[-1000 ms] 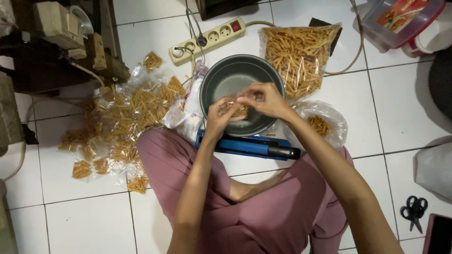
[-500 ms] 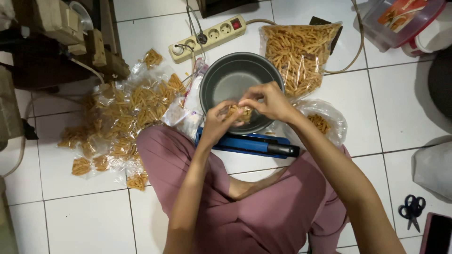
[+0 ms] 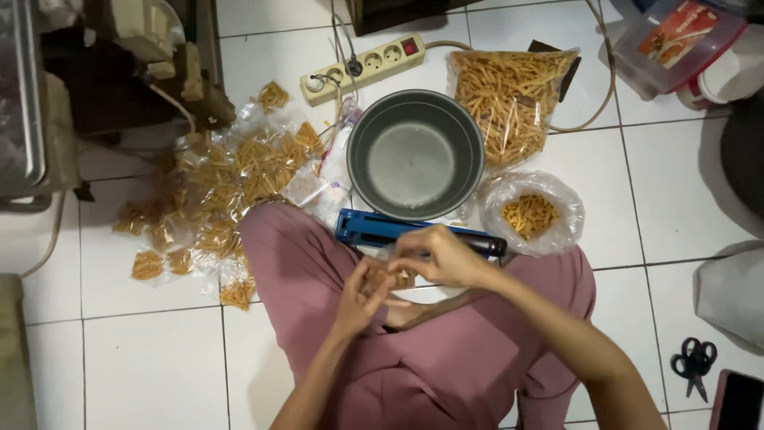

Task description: The person picks up snack pieces from a bowl and a plastic bag, placing them into smaller individual plastic bags by hand.

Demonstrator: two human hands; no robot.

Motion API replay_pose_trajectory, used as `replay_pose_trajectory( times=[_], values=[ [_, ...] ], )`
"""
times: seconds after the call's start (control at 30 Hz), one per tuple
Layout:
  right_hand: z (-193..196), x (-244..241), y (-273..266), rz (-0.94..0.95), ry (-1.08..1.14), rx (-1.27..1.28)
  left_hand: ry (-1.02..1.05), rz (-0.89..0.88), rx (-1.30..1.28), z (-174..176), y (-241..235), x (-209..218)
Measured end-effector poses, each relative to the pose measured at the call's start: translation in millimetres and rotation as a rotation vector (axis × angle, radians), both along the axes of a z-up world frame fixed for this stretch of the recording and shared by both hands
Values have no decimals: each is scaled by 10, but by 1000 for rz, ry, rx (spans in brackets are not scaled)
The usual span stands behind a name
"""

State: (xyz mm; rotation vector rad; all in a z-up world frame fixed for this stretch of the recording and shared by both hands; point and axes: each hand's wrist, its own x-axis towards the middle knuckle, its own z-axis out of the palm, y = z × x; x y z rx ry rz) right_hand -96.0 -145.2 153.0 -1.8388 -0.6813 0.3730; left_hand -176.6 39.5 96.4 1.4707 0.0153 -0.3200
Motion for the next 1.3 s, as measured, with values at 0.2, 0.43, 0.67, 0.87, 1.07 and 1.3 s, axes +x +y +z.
replay_pose_trajectory(
  times=[0.2,0.43,0.67,0.87,1.07,1.3],
  values=[
    [-391,-383,-17,-66,11,67,363,259,-223,-390,-225,-461],
    [-387,-515,-352,-139,-182,-167,447,382,-377,-924,-696,-560],
    [57,-440,-532,-372,-272,-314,567,451,-388,-1280,-730,-685],
    [-222,-166,-785,-646,-14,-595,628,417,-332,-1669,-996,-501],
    [-1038,-39,-943,-583,393,-653,601,473,-381,-1783,-1246,-261],
    [-1471,-47,-1001,-508,391,-649,589,524,-377,-1589,-1270,-93]
  ],
)
